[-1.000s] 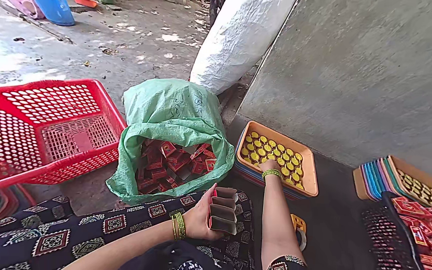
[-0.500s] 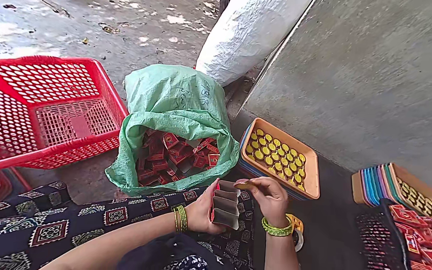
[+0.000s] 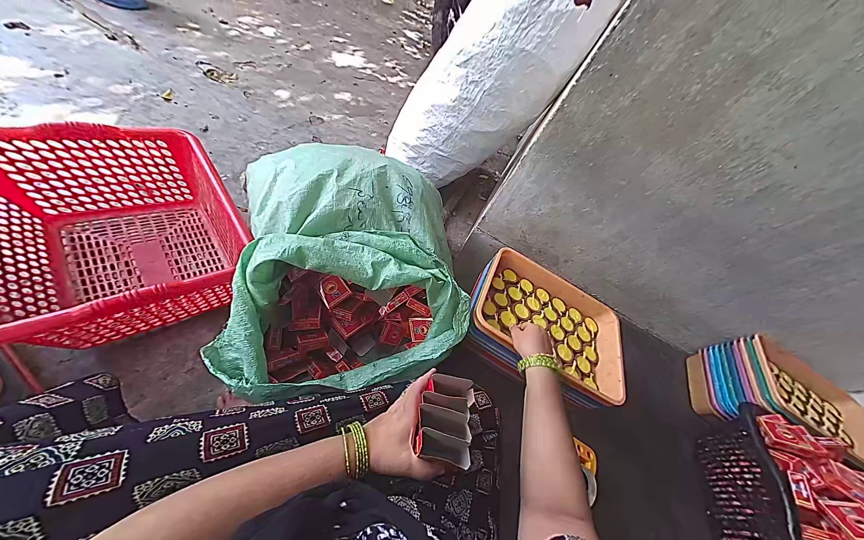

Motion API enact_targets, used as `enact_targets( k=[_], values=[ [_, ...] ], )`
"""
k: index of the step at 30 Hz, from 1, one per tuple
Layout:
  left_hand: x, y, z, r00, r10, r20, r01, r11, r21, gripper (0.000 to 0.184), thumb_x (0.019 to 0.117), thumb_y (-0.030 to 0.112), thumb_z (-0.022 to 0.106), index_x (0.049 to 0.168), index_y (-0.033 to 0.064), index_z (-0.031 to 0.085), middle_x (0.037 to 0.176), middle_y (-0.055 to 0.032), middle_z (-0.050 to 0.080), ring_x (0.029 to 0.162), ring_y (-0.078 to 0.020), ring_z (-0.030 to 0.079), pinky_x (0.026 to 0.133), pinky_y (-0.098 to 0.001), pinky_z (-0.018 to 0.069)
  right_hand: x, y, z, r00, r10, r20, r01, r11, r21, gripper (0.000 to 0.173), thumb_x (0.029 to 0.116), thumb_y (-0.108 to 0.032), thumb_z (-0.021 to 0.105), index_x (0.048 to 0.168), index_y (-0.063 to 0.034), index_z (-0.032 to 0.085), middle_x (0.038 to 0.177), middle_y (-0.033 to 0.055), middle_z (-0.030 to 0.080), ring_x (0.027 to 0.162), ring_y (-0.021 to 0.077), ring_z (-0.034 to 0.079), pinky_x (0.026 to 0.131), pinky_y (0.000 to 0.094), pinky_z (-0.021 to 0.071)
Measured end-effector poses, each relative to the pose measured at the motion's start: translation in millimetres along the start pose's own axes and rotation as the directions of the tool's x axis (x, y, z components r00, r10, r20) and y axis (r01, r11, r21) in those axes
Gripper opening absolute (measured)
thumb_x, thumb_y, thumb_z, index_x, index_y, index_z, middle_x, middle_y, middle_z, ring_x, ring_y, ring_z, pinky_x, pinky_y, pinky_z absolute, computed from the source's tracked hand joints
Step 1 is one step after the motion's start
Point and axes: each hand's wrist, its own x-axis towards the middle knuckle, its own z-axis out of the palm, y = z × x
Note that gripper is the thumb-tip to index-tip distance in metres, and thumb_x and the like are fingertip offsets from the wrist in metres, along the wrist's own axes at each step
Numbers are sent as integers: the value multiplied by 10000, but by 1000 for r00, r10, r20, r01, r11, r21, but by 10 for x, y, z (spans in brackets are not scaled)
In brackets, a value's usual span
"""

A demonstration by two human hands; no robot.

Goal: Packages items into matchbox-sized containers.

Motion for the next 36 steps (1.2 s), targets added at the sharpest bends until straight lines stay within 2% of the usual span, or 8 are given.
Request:
enact_targets(
  k=[5,10,13,16,22,28,31,36],
  values=[
    [-5,20,-24,999,-33,15,33,999,-2,1481,580,556,926,1611,12,12,1603,-215,336,1490,-231,359,1235,-383,322,381,-129,174,985,115,127,-115,993,-5,525,911,-436,722,1136,38,718,1252,242,676,1225,365,629,1047,567,468],
    [-9,4,-21,1000,-12,-2,12,1000,1,1499,573,549,929,1608,-3,-5,1607,-237,316,1494,-253,351,1235,-402,317,97,-63,152,986,18,-169,30,961,276,338,903,-359,771,1048,-54,769,1055,158,743,1054,324,686,966,558,502],
    [-10,-1,-13,999,-34,2,34,999,12,1513,571,562,926,1612,14,-26,1608,-228,316,1491,-250,356,1227,-403,332,-411,28,117,807,-196,-557,448,818,361,244,914,-280,775,990,-49,766,909,79,757,840,166,721,808,388,583],
    [-1,-9,-9,1000,2,-19,-2,1000,-4,1504,579,566,925,1600,-26,-7,1590,-254,336,1490,-281,353,1236,-416,314,-1152,62,-37,572,-400,-716,801,459,384,181,911,-163,784,991,-6,744,955,72,755,903,116,727,841,297,619],
    [-9,29,5,999,35,-17,-35,999,9,1497,578,559,925,1591,-50,5,1573,-278,347,1470,-283,387,1220,-409,341,-2014,70,-1,392,-636,-665,910,375,178,100,865,-216,836,946,-172,796,925,-34,758,973,122,695,960,377,541],
    [-34,49,10,999,31,-21,-31,999,28,1494,578,553,925,1601,-28,5,1590,-260,332,1480,-271,372,1225,-406,332,-2063,86,50,457,-730,-508,885,427,184,145,965,-286,731,1042,-200,820,1057,-67,776,1064,104,686,1007,412,517],
    [-25,39,10,999,27,-24,-26,999,31,1496,576,578,917,1606,-11,5,1596,-242,335,1484,-262,368,1228,-404,334,-1759,226,-77,553,-576,-602,775,620,119,216,1006,-275,654,1000,-124,808,987,13,775,991,159,717,933,393,582],
    [-26,51,2,1000,-1,-3,1,999,33,1500,574,591,908,1608,-6,0,1607,-242,315,1496,-267,345,1231,-417,320,-533,606,-169,970,62,-237,-69,997,-24,382,1036,-376,561,1141,-66,756,1200,187,715,1207,370,636,1042,591,456]
  ],
)
